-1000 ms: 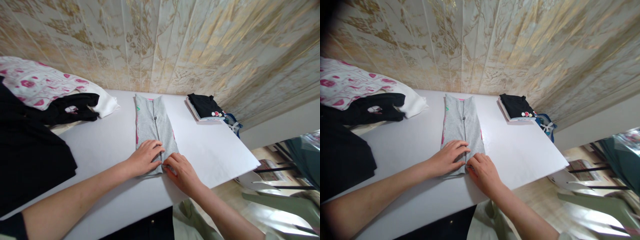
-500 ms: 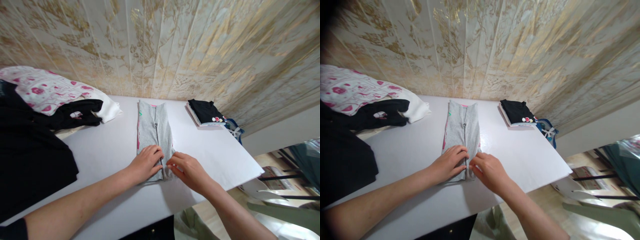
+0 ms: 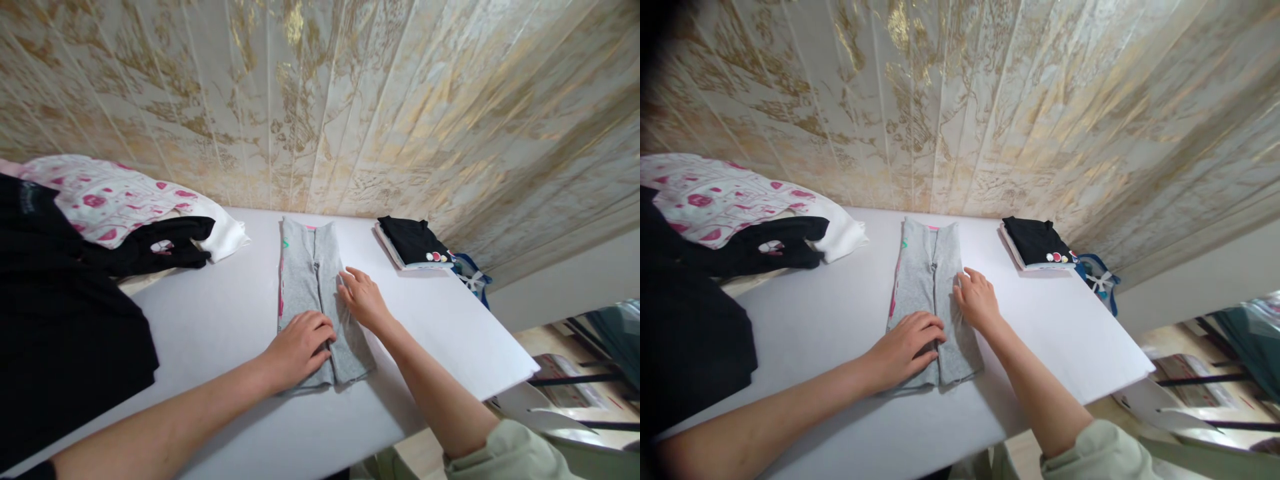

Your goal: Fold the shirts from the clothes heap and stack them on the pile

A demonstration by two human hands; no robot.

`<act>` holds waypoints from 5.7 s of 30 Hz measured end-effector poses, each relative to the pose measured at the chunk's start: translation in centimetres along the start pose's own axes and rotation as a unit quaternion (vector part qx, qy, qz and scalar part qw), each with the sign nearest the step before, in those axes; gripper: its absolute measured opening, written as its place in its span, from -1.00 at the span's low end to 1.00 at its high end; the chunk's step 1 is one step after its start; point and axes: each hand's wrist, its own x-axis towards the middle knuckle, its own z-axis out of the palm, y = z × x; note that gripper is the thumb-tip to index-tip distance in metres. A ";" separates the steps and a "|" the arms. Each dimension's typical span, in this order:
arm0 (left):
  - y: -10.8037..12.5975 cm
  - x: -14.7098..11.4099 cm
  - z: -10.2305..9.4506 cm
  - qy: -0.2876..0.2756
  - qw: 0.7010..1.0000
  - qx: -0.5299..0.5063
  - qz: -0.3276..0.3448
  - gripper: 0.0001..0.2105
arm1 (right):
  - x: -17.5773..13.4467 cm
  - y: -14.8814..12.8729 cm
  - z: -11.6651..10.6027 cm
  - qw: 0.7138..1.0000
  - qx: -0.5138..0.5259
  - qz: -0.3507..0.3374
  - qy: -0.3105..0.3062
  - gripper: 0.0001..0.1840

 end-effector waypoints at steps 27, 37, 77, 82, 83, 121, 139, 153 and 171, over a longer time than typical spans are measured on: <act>-1.4 1.4 -2.8 0.083 0.995 -0.024 -0.039 -0.80 | -4.8 2.2 -1.1 0.979 0.190 0.061 -0.052 -0.59; -7.0 10.8 -3.8 -0.001 0.970 0.208 -0.125 -0.57 | -10.1 -0.1 -1.1 0.989 0.121 0.067 -0.057 -0.47; -7.4 4.3 -2.1 0.067 0.978 0.184 -0.074 -0.61 | 6.7 -4.9 0.3 0.998 0.041 0.049 -0.025 -0.81; -6.7 4.1 -2.2 0.067 0.974 0.200 -0.083 -0.62 | 8.0 -5.3 2.2 0.995 0.050 0.089 0.000 -0.79; -6.6 4.1 -2.2 0.068 0.974 0.201 -0.085 -0.62 | 8.1 -5.3 2.4 0.994 0.053 0.090 0.006 -0.81; 0.2 2.5 -2.6 -0.124 0.992 0.018 -0.019 -0.90 | 7.7 -3.5 3.3 0.991 0.116 0.033 0.049 -0.90; 1.1 2.5 -0.8 -0.142 0.981 0.130 0.016 -0.90 | 7.6 -3.4 3.4 0.991 0.121 0.034 0.047 -0.90; 1.1 2.3 -1.9 -0.057 0.992 0.111 -0.011 -0.83 | 7.5 -3.9 3.3 0.982 0.119 -0.012 0.145 -0.75; -1.8 2.3 -0.2 0.002 0.954 0.255 -0.157 -0.43 | 7.7 -4.3 4.5 0.995 0.051 -0.088 0.016 -0.54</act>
